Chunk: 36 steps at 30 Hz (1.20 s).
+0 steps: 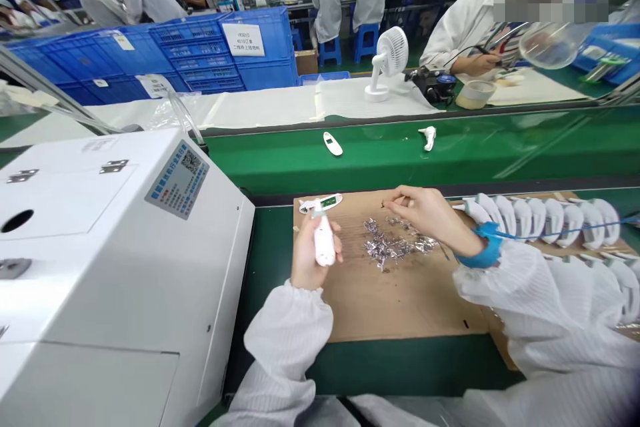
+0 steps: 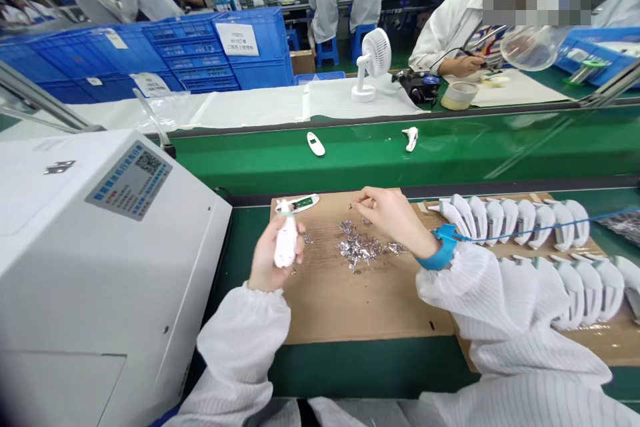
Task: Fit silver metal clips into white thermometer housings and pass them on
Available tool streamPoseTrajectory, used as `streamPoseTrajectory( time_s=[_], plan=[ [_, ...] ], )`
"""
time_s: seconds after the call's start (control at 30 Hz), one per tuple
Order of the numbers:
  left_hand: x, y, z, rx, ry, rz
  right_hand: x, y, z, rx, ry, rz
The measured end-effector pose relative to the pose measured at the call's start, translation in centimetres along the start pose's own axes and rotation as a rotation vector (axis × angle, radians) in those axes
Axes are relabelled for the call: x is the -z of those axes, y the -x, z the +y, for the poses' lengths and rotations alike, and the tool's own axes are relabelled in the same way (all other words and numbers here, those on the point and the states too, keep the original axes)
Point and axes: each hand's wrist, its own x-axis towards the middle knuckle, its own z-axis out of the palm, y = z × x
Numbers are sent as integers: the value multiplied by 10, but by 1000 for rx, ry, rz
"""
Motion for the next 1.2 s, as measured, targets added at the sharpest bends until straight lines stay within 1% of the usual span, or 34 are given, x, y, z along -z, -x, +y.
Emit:
streamPoseTrajectory(
  time_s=[0.07, 0.13, 0.2, 0.27, 0.33, 0.43, 0.53, 0.63, 0.7, 0.77, 0.83, 0.87, 0.9, 0.93, 0.97, 1.0, 1.03, 1.07, 1.13, 1.17, 1.2],
  plan=[
    [-9, 6, -16, 22, 11, -42, 8, 14, -23, 63, -201, 72],
    [-20, 15, -25, 5, 20, -85, 13, 29, -45, 181, -298, 92],
    [-30, 24, -28, -24, 16, -100, 13, 43, -61, 339, -290, 86],
    [-36, 34, -28, -41, 6, -90, 11, 53, -70, 485, -236, 116],
    [-39, 40, -26, -52, 1, -69, 7, 58, -74, 567, -161, 192],
    [-40, 45, -24, -58, 7, -48, 3, 61, -72, 621, -41, 274],
    [-39, 46, -25, -63, 19, -29, 0, 63, -70, 683, 78, 303],
    [-38, 45, -28, -131, 58, 37, -1, 68, -71, 730, 164, 305],
    [-37, 45, -31, -161, 74, 72, -2, 71, -72, 721, 203, 264],
    [-34, 44, -34, -126, 72, 70, -1, 72, -73, 677, 186, 161],
    [-28, 41, -36, -45, 76, 34, 0, 68, -71, 639, 58, 1],
    [-24, 39, -36, 0, 94, 14, -1, 63, -70, 612, -31, -57],
    [-19, 37, -34, 41, 125, -2, -2, 57, -67, 564, -111, -78],
    [-13, 34, -32, 71, 165, -4, -5, 51, -64, 489, -158, -72],
    [-6, 32, -29, 86, 210, 16, -9, 44, -61, 394, -155, -55],
    [1, 30, -24, 82, 253, 57, -15, 36, -58, 299, -96, -58],
    [9, 29, -20, 62, 287, 108, -23, 29, -55, 222, -1, -95],
    [17, 29, -14, 30, 309, 159, -32, 23, -53, 174, 103, -163],
    [31, 32, -5, -31, 324, 236, -50, 14, -52, 162, 261, -313],
    [37, 35, -1, -53, 323, 260, -59, 10, -52, 176, 295, -351],
    [42, 37, 2, -69, 320, 282, -67, 8, -54, 191, 305, -361]
  ],
)
